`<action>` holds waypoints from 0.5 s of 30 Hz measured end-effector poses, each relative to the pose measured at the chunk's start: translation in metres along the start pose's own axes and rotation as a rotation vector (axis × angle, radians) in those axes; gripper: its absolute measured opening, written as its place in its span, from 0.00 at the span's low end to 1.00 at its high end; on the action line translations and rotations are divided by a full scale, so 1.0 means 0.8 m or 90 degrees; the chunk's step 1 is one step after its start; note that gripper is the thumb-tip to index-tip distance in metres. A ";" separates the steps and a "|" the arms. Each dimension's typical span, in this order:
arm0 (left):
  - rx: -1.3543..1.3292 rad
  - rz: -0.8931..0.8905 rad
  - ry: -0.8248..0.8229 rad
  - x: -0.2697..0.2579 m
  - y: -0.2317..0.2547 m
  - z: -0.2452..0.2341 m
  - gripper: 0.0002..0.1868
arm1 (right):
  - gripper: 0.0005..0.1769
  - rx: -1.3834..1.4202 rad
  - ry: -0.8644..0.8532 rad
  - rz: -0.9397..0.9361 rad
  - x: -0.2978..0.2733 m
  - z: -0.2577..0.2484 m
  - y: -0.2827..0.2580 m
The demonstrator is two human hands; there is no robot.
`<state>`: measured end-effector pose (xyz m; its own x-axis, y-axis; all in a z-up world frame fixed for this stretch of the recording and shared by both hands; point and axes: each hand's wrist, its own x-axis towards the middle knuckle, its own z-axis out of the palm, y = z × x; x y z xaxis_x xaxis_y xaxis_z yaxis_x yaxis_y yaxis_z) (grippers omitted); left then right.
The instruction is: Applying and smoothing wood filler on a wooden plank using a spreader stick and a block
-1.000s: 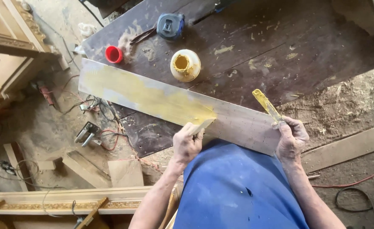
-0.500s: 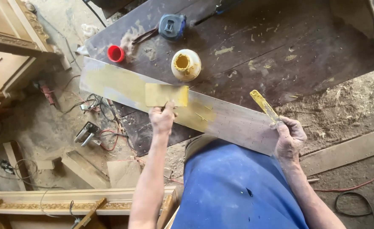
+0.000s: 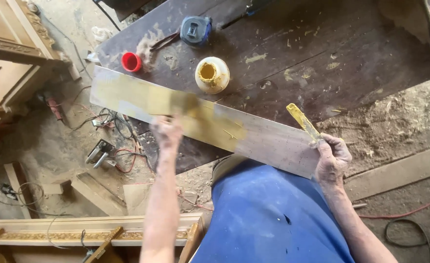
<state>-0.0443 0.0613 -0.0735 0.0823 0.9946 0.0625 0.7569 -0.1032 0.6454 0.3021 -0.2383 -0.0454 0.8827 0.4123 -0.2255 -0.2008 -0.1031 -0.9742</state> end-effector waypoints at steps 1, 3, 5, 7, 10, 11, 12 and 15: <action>0.214 0.211 0.059 0.022 -0.025 -0.012 0.01 | 0.06 -0.004 0.010 0.000 -0.001 0.007 -0.006; 0.429 0.427 0.120 0.032 -0.035 -0.035 0.02 | 0.06 -0.003 0.025 -0.001 -0.003 0.011 -0.010; 0.378 0.490 0.062 0.008 -0.009 -0.050 0.11 | 0.06 -0.005 0.006 0.014 -0.001 0.004 -0.005; 0.101 0.269 0.011 -0.033 0.060 -0.016 0.06 | 0.05 -0.001 0.013 0.012 0.004 0.002 0.004; -0.113 0.022 -0.011 -0.038 0.055 -0.009 0.03 | 0.05 -0.010 0.016 0.010 0.004 -0.005 0.013; -0.059 0.023 0.017 -0.023 0.037 -0.015 0.07 | 0.05 -0.012 0.017 0.005 0.006 -0.003 0.014; -0.060 0.020 0.016 -0.004 0.024 -0.016 0.07 | 0.05 -0.015 0.017 0.005 0.002 -0.006 0.007; 0.113 0.027 0.123 0.034 0.041 -0.046 0.21 | 0.06 -0.009 0.019 0.003 0.002 0.008 -0.005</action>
<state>-0.0410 0.0854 -0.0228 0.0034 0.9704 0.2416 0.8584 -0.1268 0.4970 0.3020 -0.2315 -0.0419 0.8943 0.3839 -0.2299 -0.1996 -0.1176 -0.9728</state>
